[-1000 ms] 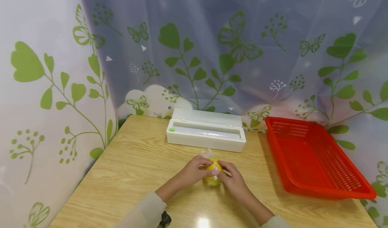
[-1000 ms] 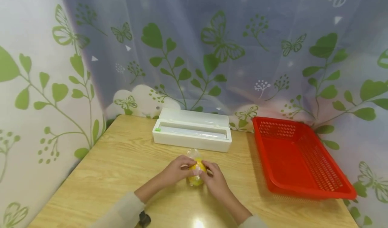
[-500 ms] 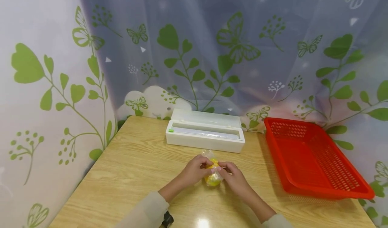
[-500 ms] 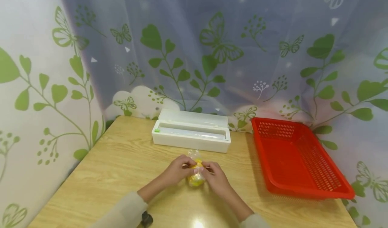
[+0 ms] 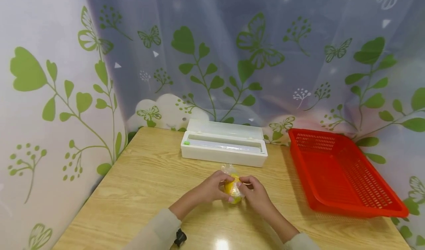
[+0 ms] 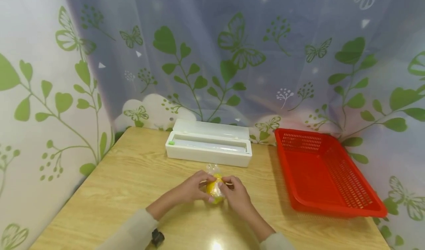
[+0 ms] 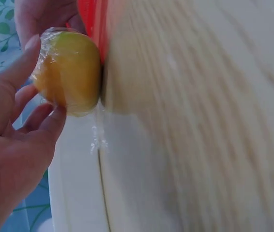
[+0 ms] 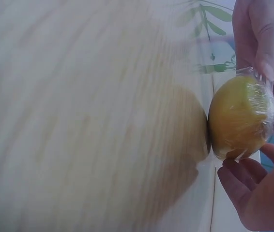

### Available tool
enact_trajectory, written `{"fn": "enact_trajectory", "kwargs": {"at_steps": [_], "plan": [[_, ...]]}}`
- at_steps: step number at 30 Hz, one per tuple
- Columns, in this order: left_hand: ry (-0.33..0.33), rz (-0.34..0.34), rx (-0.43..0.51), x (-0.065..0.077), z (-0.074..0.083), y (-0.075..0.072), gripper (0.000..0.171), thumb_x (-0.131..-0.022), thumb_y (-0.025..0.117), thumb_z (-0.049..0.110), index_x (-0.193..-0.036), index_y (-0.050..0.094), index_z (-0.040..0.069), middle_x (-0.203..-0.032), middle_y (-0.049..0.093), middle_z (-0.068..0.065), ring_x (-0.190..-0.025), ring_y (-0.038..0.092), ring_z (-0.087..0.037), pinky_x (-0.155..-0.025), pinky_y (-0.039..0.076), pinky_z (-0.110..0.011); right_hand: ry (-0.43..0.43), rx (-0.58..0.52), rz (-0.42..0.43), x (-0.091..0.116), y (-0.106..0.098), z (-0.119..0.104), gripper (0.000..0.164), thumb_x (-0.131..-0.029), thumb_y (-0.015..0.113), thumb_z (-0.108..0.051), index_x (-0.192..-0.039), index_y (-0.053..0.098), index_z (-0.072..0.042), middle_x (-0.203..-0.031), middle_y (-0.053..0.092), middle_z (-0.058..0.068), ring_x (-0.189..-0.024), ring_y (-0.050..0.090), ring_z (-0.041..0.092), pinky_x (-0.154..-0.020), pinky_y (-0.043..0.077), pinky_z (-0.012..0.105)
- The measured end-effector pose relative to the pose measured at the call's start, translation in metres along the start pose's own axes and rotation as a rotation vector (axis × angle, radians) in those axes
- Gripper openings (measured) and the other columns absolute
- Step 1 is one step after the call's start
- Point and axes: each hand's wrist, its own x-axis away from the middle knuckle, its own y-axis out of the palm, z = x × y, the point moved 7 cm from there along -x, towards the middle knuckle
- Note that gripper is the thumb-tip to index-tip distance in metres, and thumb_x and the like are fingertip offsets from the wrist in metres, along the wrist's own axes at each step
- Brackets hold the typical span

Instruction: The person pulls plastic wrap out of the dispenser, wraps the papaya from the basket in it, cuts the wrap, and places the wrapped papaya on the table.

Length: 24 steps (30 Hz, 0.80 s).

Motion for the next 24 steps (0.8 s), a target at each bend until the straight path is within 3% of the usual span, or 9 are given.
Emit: {"fn": "enact_trajectory", "kwargs": {"at_steps": [5,10,15,18,24], "plan": [[0.01,0.049,0.044,-0.001,-0.002,-0.004,0.043,-0.082,0.083,0.017,-0.121,0.068,0.009,-0.113,0.056,0.002,-0.12,0.056,-0.019,-0.109,0.046,-0.033,-0.015,-0.009,0.003,-0.001,0.002,0.0,0.032,-0.099,0.067,-0.03,-0.121,0.065,-0.008,-0.129,0.061,0.01,-0.106,0.061,0.022,-0.08,0.056,0.028],[0.018,0.076,0.073,-0.002,-0.004,-0.005,0.039,-0.081,0.082,0.016,-0.117,0.069,0.009,-0.115,0.059,0.0,-0.121,0.058,-0.021,-0.108,0.048,-0.032,-0.037,0.018,-0.055,-0.001,-0.002,0.001,0.034,-0.1,0.064,-0.032,-0.128,0.065,-0.012,-0.131,0.059,0.008,-0.111,0.058,0.021,-0.087,0.052,0.027],[0.019,0.067,0.08,-0.001,-0.006,-0.006,0.041,-0.08,0.082,0.015,-0.118,0.068,0.007,-0.117,0.059,-0.001,-0.122,0.057,-0.021,-0.108,0.047,-0.031,-0.098,0.04,-0.113,0.0,-0.004,0.001,0.036,-0.101,0.063,-0.022,-0.134,0.062,-0.01,-0.132,0.057,0.011,-0.122,0.058,0.031,-0.101,0.051,0.04],[0.014,0.053,0.089,0.0,-0.007,-0.007,0.041,-0.082,0.083,0.019,-0.119,0.068,0.009,-0.119,0.058,0.0,-0.123,0.056,-0.021,-0.108,0.047,-0.031,-0.135,0.045,-0.124,-0.001,-0.001,0.0,0.035,-0.1,0.063,-0.018,-0.133,0.062,-0.007,-0.132,0.056,0.014,-0.125,0.058,0.035,-0.106,0.049,0.046],[0.013,0.066,0.064,0.001,-0.008,-0.011,0.028,-0.094,0.073,0.035,-0.114,0.07,0.016,-0.117,0.061,0.003,-0.117,0.057,-0.016,-0.105,0.05,-0.034,-0.158,0.118,-0.097,-0.004,0.001,-0.005,0.031,-0.099,0.065,-0.017,-0.129,0.064,-0.008,-0.125,0.057,0.011,-0.121,0.061,0.031,-0.101,0.053,0.039]]}}
